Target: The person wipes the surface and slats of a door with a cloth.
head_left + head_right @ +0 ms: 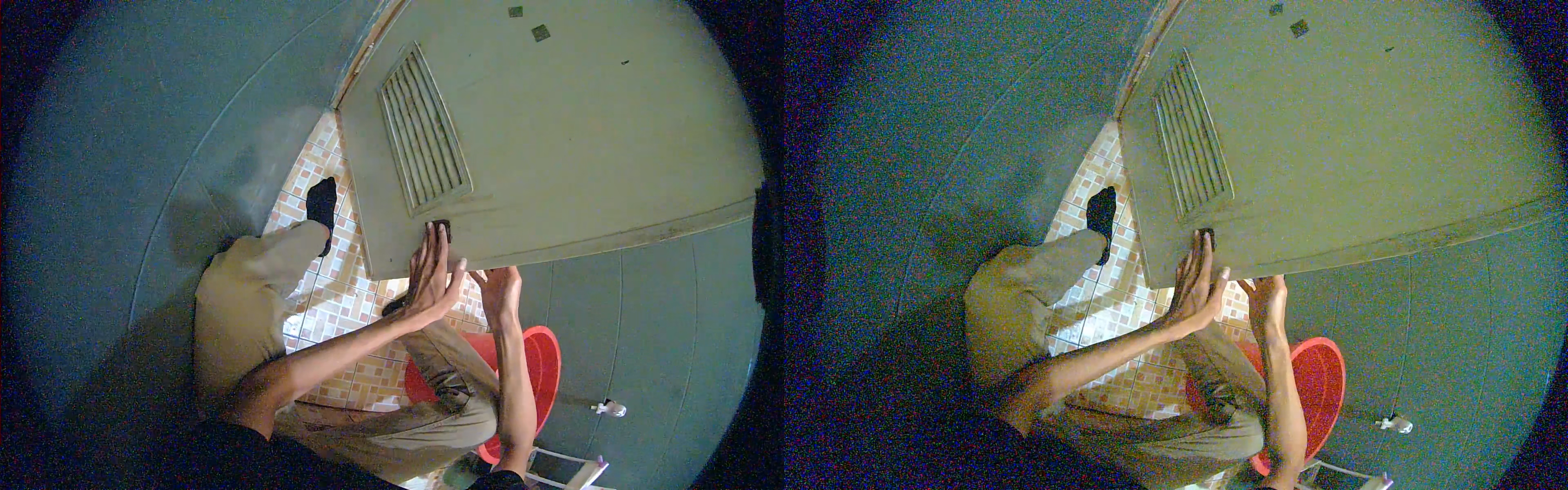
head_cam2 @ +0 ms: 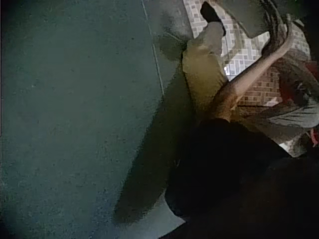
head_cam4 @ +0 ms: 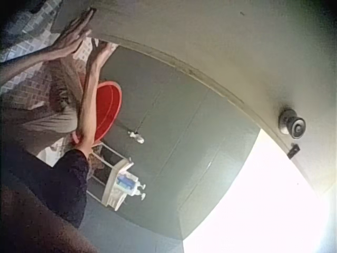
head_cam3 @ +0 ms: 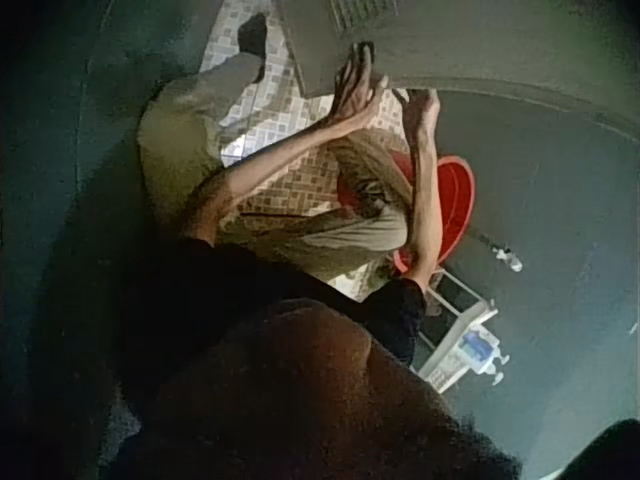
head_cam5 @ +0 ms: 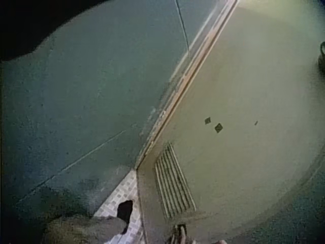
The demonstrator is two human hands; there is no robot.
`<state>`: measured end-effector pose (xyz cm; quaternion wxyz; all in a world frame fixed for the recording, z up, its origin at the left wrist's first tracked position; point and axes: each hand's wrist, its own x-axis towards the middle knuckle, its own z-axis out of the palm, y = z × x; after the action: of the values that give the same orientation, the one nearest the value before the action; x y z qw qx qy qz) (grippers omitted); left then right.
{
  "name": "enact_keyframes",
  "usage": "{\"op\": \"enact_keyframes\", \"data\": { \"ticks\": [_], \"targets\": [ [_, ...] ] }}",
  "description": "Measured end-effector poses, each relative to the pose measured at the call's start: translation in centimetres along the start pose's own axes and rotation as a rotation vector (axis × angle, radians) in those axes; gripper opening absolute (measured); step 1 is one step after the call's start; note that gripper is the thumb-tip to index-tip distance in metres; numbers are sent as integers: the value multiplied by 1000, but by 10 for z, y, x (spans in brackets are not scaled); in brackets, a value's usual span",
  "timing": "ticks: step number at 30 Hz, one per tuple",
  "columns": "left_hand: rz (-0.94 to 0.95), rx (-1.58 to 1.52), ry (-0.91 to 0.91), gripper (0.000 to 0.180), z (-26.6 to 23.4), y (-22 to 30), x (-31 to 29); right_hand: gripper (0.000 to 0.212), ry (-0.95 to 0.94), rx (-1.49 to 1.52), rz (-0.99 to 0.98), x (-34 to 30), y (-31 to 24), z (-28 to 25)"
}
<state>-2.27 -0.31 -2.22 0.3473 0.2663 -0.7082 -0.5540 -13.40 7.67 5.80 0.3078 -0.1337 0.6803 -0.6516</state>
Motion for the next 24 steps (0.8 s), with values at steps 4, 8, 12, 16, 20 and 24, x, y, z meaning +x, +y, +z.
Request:
{"op": "enact_keyframes", "data": {
  "ticks": [4,8,12,16,20,24],
  "targets": [
    [215,-10,-41,80,-7,23,-3,59,-25,-41,25,2,1,-15],
    [208,-1,-26,79,-6,25,-4,56,-121,47,-9,7,5,-8],
    [66,11,45,75,-4,8,3,53,-50,-31,52,-1,-4,3],
    [185,-16,-19,75,-10,22,-1,53,-51,-11,39,2,2,-15],
    [242,-25,-62,76,-15,23,-2,56,-45,-13,39,1,2,-9],
    [-97,-89,29,76,0,-2,5,51,-19,-16,49,0,-2,0]
  ]
}}
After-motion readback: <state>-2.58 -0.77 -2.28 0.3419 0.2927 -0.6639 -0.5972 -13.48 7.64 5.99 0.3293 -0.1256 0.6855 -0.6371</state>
